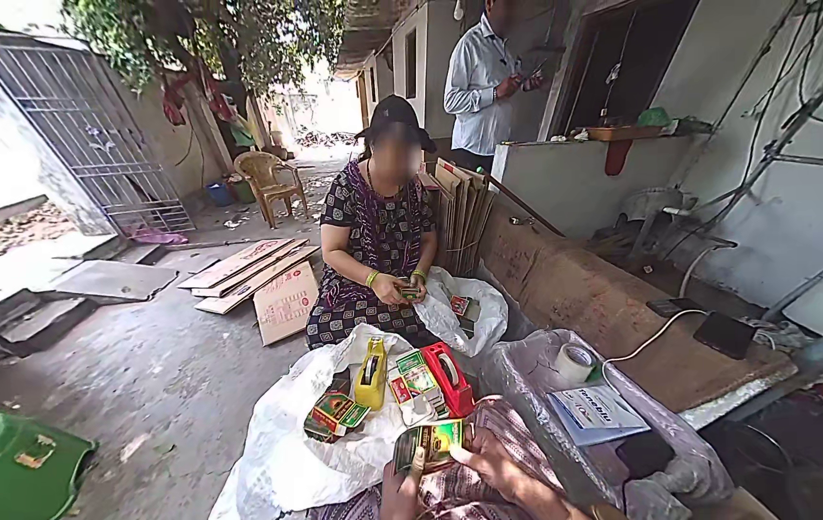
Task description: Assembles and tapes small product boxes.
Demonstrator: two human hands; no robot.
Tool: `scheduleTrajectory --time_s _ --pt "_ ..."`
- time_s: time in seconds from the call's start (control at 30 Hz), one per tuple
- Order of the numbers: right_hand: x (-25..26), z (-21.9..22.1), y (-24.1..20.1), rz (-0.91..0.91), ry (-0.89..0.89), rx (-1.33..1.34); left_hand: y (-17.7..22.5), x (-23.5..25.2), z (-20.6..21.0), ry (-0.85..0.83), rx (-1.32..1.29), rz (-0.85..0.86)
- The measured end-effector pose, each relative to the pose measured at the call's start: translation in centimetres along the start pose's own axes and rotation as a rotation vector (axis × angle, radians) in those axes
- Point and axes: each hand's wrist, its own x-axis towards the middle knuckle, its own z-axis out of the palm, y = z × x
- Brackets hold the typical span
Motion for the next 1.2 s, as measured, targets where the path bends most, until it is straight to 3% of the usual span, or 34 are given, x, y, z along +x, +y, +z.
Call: scheduleTrajectory --time_s 0.03,0.1,0.17,0.23,0.33,0.47,0.57,0.63,0.73,0.8,0.9,1.0,1.1,1.2 --pt "0.2 0.1 0.1 0.025 0.025 -0.058 -0.7 0.6 0.2 0.097 -0.029 0.072" --pt "0.8 0.1 0.4 0.071 0.067 -0.241 -1.2 1.1 -0.1 0.239 0.205 0.249" --pt "1.3 0.1 0.3 0.083 0.024 -0.411 -1.0 1.3 -0.5 0.235 0.598 0.431" --pt "1.4 0.9 0.1 0.039 -0.035 -0.536 -0.4 0.9 0.3 0.170 0.887 0.480" --pt "0.9 2.8 -1.0 -0.089 -0.055 -0.641 -0.3 -0.4 1.7 0.077 0.976 0.472" --pt "1.0 3.6 -1.8 -0.137 0.013 -0.776 -0.8 0.0 1.3 0.068 0.865 0.423" --pt "1.1 3.9 -0.8 -0.448 0.300 -0.566 -0.3 0.0 0.3 0.021 0.676 0.226" --pt "1.4 4.1 -0.9 -0.519 0.364 -0.411 -0.4 0.3 -0.2 0.079 0.536 0.157" --pt "0.0 5.1 -0.9 -0.264 0.169 -0.305 0.5 0.4 -0.3 0.148 0.462 0.094" --pt "-1.5 6.3 -1.7 -0.040 0.017 -0.396 0.4 0.1 0.2 0.069 0.471 0.228" --pt "-1.8 7.9 -1.9 0.147 0.111 -0.365 0.2 -0.9 1.4 -0.090 0.401 0.364" --pt "0.2 7.2 -1.2 0.078 0.288 -0.242 -1.3 -0.2 1.1 -0.156 0.317 0.375" --pt "1.3 4.4 -1.2 -0.019 0.166 -0.329 -0.7 0.9 0.7 -0.052 0.043 0.286" --pt "1.3 3.8 -1.5 -0.013 0.097 -0.252 -0.6 1.6 0.1 -0.109 -0.129 0.160"
